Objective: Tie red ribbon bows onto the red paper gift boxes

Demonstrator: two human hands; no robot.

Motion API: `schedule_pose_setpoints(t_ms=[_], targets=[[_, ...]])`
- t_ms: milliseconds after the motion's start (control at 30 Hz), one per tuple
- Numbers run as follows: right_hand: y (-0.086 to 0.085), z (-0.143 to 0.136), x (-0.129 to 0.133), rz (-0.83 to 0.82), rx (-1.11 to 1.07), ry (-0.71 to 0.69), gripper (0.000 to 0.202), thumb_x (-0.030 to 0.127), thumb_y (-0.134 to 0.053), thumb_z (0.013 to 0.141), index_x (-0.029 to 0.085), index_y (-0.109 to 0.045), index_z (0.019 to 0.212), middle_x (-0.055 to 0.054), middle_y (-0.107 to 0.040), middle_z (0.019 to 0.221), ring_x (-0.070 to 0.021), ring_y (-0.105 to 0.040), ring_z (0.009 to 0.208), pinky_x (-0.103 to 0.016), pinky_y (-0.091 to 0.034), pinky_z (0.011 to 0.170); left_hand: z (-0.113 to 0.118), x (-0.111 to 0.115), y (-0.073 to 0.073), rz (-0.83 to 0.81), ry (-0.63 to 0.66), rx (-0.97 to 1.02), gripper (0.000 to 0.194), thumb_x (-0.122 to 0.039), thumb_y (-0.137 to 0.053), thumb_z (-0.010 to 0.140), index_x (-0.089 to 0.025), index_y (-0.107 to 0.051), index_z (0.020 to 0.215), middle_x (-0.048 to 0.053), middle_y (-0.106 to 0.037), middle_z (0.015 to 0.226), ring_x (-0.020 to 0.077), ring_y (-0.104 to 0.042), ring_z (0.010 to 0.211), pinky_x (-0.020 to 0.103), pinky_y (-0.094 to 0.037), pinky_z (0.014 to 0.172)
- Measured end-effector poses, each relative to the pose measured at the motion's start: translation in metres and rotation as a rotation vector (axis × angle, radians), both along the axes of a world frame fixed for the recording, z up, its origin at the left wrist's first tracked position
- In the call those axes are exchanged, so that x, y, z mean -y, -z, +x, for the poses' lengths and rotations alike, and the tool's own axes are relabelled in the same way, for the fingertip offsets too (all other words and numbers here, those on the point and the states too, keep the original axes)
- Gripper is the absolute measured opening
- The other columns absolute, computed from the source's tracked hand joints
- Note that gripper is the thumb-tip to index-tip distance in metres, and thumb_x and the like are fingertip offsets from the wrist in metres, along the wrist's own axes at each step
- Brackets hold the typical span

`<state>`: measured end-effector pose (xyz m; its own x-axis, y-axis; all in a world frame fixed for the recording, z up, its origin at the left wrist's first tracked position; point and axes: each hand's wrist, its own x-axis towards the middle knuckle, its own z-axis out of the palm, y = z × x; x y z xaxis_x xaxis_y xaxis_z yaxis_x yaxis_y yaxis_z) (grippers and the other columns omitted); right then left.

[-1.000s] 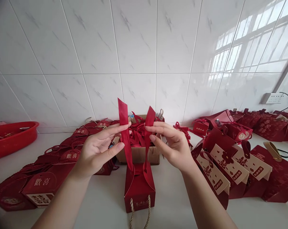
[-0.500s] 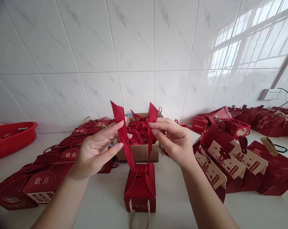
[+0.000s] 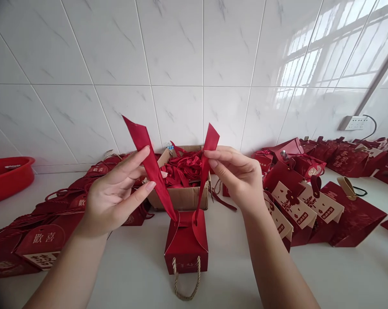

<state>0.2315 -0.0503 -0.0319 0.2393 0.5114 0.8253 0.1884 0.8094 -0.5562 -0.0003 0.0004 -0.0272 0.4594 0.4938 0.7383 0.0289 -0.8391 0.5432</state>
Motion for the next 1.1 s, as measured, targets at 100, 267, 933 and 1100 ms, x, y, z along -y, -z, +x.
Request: schedule_pose_setpoints(t_ms=[100,267,933,1100], targets=[[0.001,-0.003,-0.001,-0.002,-0.025,-0.019,0.024,0.013,-0.066,0.08,0.032,-0.074,0.091,0.0,-0.067,0.091,-0.0171,-0.062,0.091,-0.032,-0.054,0.077,0.003,0.001,0.001,-0.01,-0.022,-0.015,0.058,-0.018,-0.059,0.084,-0.035,-0.043,0.137,0.003,-0.065,0.122,0.0221,-0.061,0.11,0.036,-0.052,0.095],[0.003,-0.013,-0.003,-0.061,-0.062,-0.115,0.021,0.014,-0.066,0.081,0.029,-0.074,0.094,-0.001,-0.066,0.097,-0.015,-0.064,0.086,-0.032,-0.055,0.08,0.011,0.004,0.002,0.009,-0.079,-0.016,0.047,-0.02,-0.06,0.084,-0.033,-0.054,0.129,0.002,-0.063,0.126,0.0246,-0.058,0.116,0.033,-0.056,0.086],[0.0,-0.032,0.003,-0.272,-0.047,-0.308,0.027,0.014,-0.061,0.084,0.024,-0.054,0.108,-0.003,-0.065,0.096,-0.009,-0.06,0.067,-0.022,-0.051,0.059,0.022,0.012,0.008,0.009,0.169,0.071,0.033,-0.012,-0.054,0.086,-0.026,-0.064,0.114,0.005,-0.065,0.107,0.0112,-0.058,0.075,0.028,-0.053,0.074],[0.0,-0.032,0.005,-0.27,-0.051,-0.412,0.022,0.011,-0.057,0.085,0.022,-0.054,0.104,-0.003,-0.066,0.091,-0.0096,-0.06,0.071,-0.022,-0.051,0.062,0.023,0.012,0.008,-0.082,0.186,0.022,0.025,-0.017,-0.056,0.086,-0.024,-0.066,0.108,0.005,-0.066,0.1,0.0133,-0.062,0.077,0.026,-0.052,0.066]])
